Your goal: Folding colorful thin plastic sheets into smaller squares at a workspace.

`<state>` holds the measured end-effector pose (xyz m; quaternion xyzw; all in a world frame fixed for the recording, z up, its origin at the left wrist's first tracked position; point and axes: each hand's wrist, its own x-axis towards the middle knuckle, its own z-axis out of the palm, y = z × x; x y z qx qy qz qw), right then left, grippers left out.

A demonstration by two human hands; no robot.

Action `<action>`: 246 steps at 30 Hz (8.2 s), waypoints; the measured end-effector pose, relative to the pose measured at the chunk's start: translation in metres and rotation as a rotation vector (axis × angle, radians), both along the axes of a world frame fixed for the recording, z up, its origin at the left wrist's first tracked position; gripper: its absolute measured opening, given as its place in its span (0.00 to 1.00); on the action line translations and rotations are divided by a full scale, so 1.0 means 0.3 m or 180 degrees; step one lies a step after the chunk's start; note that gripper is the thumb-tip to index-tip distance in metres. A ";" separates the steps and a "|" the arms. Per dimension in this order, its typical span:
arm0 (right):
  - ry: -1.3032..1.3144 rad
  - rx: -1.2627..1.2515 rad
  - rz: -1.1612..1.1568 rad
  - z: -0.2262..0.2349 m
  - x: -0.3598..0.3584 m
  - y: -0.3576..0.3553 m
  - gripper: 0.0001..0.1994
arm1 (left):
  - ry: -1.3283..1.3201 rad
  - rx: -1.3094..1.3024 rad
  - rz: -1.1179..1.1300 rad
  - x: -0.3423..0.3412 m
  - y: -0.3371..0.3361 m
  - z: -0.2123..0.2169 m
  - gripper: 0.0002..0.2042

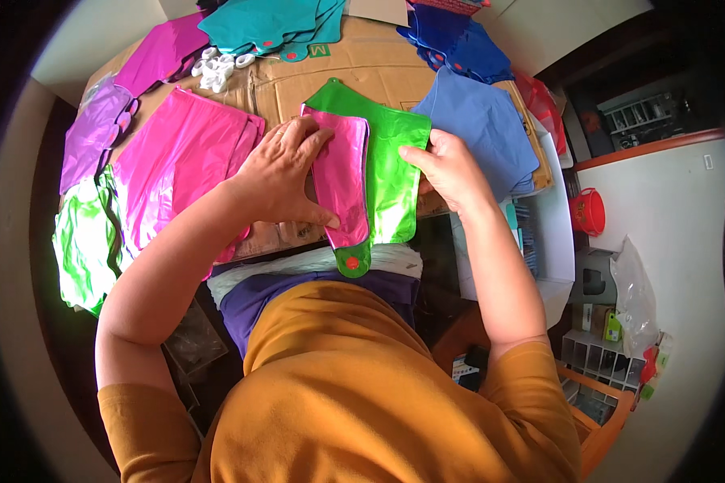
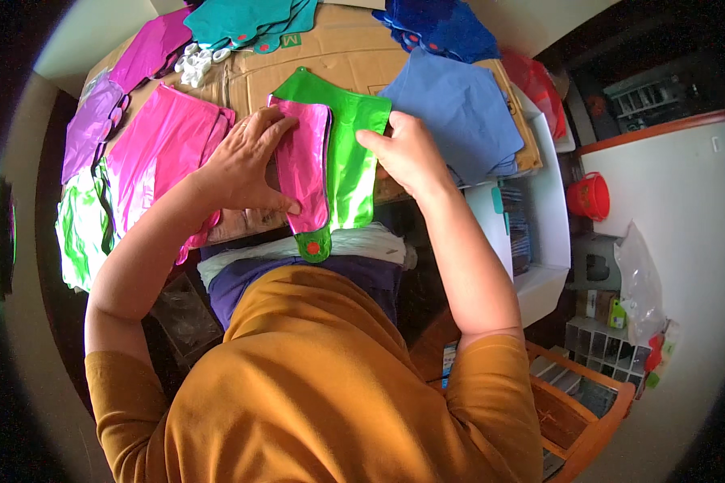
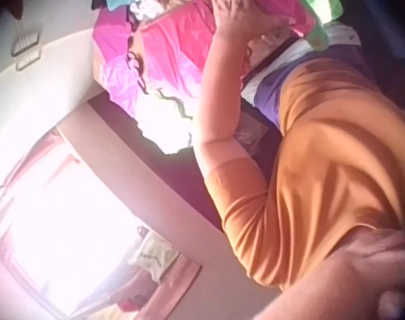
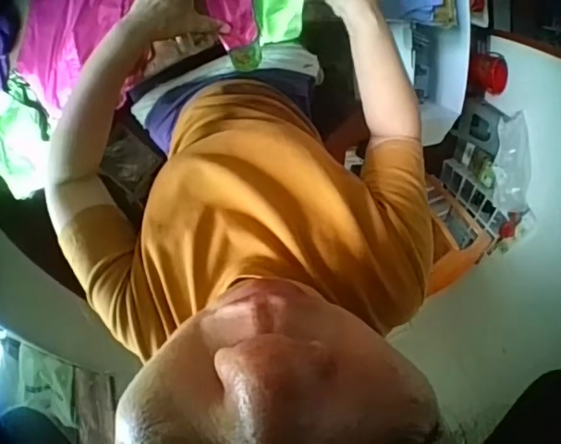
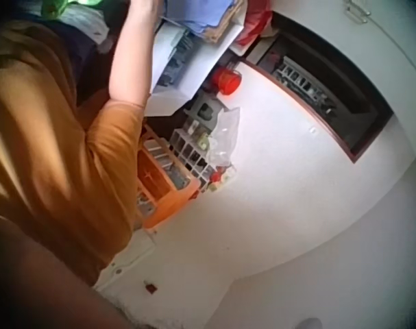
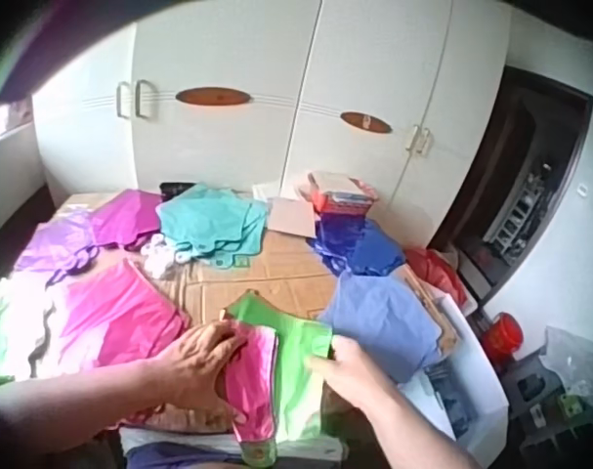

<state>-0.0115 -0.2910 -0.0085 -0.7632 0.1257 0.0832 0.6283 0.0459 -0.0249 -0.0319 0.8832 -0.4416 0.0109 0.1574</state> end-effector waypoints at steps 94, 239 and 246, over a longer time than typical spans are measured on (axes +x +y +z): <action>-0.2457 -0.2820 0.1881 -0.121 0.088 0.112 0.30 | -0.0183 0.0112 -0.0024 0.019 -0.005 -0.034 0.64; -0.2269 -0.3515 0.0240 -0.121 -0.087 0.238 0.08 | -0.0192 -0.1181 0.1880 -0.240 -0.029 -0.047 0.09; -0.2397 -0.3922 0.0094 -0.120 -0.093 0.263 0.07 | -0.0053 -0.0969 0.2166 -0.253 -0.047 -0.031 0.07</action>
